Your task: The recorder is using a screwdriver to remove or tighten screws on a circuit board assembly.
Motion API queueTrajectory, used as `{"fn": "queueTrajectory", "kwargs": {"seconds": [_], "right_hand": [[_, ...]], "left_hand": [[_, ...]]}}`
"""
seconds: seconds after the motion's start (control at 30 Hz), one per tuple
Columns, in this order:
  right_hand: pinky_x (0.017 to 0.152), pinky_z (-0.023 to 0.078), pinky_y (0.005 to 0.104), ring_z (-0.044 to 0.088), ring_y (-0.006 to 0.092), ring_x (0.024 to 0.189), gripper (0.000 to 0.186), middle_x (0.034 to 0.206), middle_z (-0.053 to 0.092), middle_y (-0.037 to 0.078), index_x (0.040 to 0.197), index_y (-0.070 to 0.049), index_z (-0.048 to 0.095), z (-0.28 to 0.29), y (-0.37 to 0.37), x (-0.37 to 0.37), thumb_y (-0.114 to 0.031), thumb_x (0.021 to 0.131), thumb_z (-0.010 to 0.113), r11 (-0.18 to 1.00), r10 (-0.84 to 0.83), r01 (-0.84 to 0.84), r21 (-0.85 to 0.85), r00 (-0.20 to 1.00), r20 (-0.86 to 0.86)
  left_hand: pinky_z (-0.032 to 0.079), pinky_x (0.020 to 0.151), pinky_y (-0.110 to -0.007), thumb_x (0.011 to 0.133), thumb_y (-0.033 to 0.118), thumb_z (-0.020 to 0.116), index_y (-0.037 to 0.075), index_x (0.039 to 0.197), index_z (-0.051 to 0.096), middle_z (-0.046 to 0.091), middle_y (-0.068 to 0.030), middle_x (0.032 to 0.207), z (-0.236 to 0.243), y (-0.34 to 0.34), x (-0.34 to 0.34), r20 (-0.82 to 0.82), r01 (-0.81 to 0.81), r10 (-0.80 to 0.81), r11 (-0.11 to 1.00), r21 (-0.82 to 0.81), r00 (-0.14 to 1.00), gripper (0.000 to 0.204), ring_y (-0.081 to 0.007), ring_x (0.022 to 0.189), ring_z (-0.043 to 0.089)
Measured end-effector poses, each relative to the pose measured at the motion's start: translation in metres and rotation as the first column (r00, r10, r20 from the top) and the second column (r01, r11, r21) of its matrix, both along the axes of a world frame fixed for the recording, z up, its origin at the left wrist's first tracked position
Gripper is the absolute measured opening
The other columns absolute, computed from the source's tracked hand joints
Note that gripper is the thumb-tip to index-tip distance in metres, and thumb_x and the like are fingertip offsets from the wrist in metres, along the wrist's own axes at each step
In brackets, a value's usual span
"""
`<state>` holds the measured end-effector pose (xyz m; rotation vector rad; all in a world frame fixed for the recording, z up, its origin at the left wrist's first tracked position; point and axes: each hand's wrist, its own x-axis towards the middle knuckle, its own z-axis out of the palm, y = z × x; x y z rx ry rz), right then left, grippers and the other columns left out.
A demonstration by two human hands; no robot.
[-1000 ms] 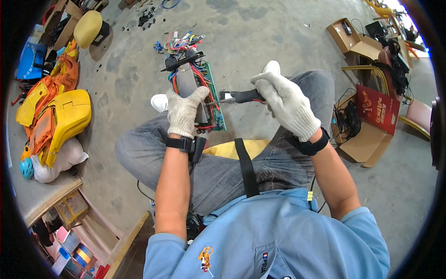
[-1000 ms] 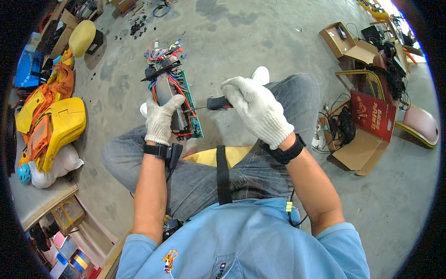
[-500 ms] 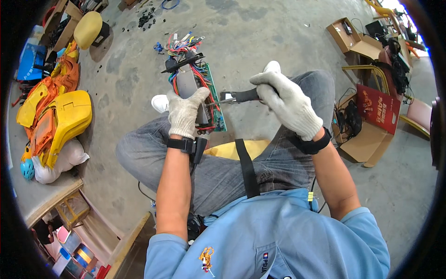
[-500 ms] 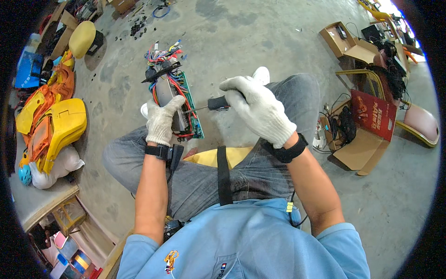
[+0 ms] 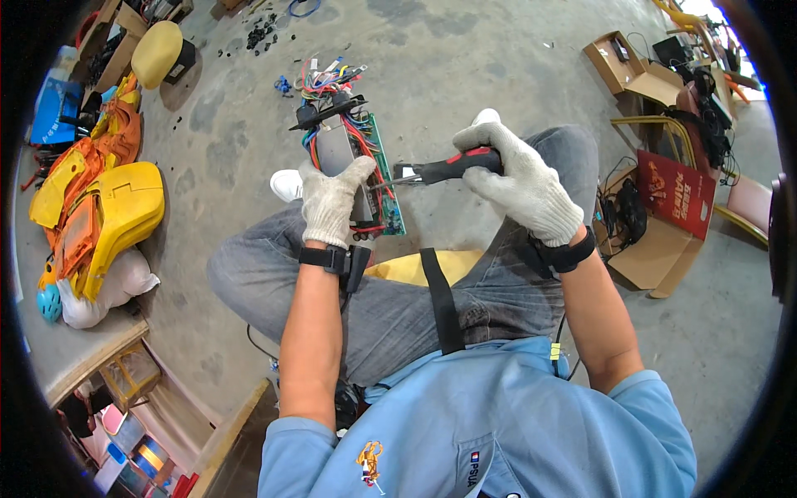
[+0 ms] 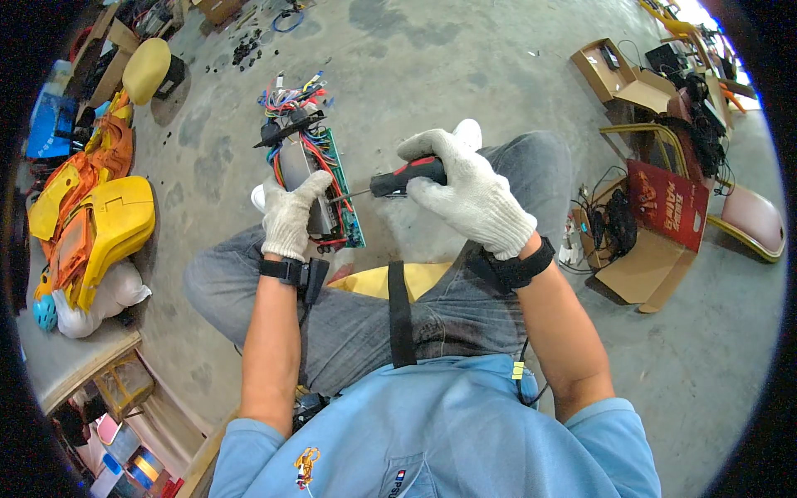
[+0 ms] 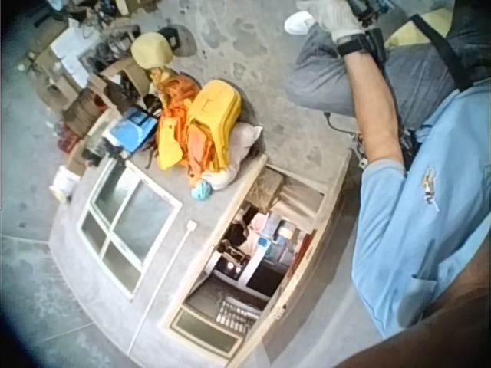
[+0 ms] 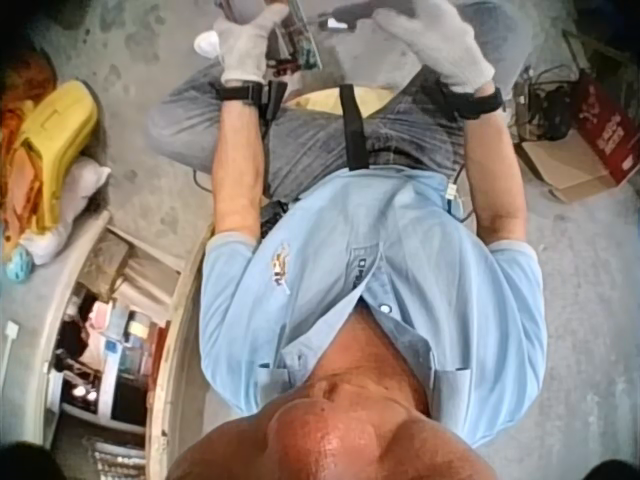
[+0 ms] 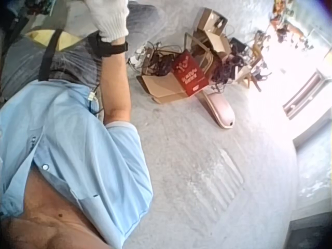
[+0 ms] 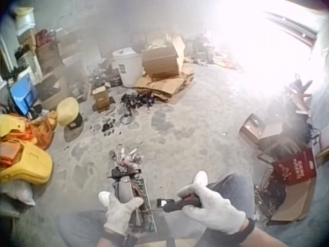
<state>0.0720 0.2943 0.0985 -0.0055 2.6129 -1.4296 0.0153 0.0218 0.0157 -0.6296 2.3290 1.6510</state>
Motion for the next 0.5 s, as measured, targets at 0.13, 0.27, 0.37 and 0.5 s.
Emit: {"fn": "queueTrajectory", "kwargs": {"seconds": [0.13,0.27,0.37,0.5], "right_hand": [[0.095,0.058,0.0376,0.076,0.0265,0.104,0.042,0.105,0.077,0.014,0.138,-0.007,0.065,0.008,-0.010,-0.004,-0.026,0.102,0.071,0.998,-0.017,0.020,0.058,0.999,-0.049],[0.097,0.057,0.0373,0.074,0.0254,0.108,0.043,0.116,0.073,0.018,0.138,-0.006,0.065,0.021,-0.009,-0.012,-0.024,0.099,0.072,0.994,-0.094,0.105,-0.008,0.919,0.384],[0.094,0.058,0.0367,0.075,0.0235,0.101,0.042,0.113,0.075,0.016,0.138,-0.008,0.065,-0.008,0.004,-0.002,-0.029,0.102,0.070,1.000,-0.026,0.027,-0.005,0.994,0.107],[0.092,0.058,0.0362,0.074,0.0222,0.098,0.038,0.109,0.077,0.013,0.138,-0.009,0.067,-0.002,-0.004,0.002,-0.030,0.106,0.066,0.998,-0.034,0.034,-0.047,0.999,-0.013]], "left_hand": [[0.063,0.078,-0.038,0.075,0.036,0.099,-0.004,0.138,0.054,0.071,-0.0162,0.116,0.004,0.000,0.000,0.023,0.001,-0.001,1.000,-0.017,1.000,0.087,-0.0237,0.093,0.073],[0.063,0.078,-0.038,0.075,0.039,0.099,-0.003,0.138,0.055,0.071,-0.0158,0.116,-0.011,-0.008,0.000,-0.005,0.017,-0.018,0.998,-0.057,1.000,0.087,-0.0235,0.094,0.073],[0.063,0.078,-0.038,0.076,0.039,0.099,-0.003,0.138,0.055,0.071,-0.0153,0.116,0.001,0.002,0.000,0.018,0.021,-0.020,0.999,-0.032,1.000,0.087,-0.0233,0.094,0.073],[0.063,0.077,-0.037,0.076,0.040,0.099,-0.003,0.138,0.055,0.072,-0.0146,0.114,-0.003,-0.001,0.000,0.012,0.022,-0.022,0.999,-0.043,1.000,0.087,-0.0232,0.092,0.073]]}}
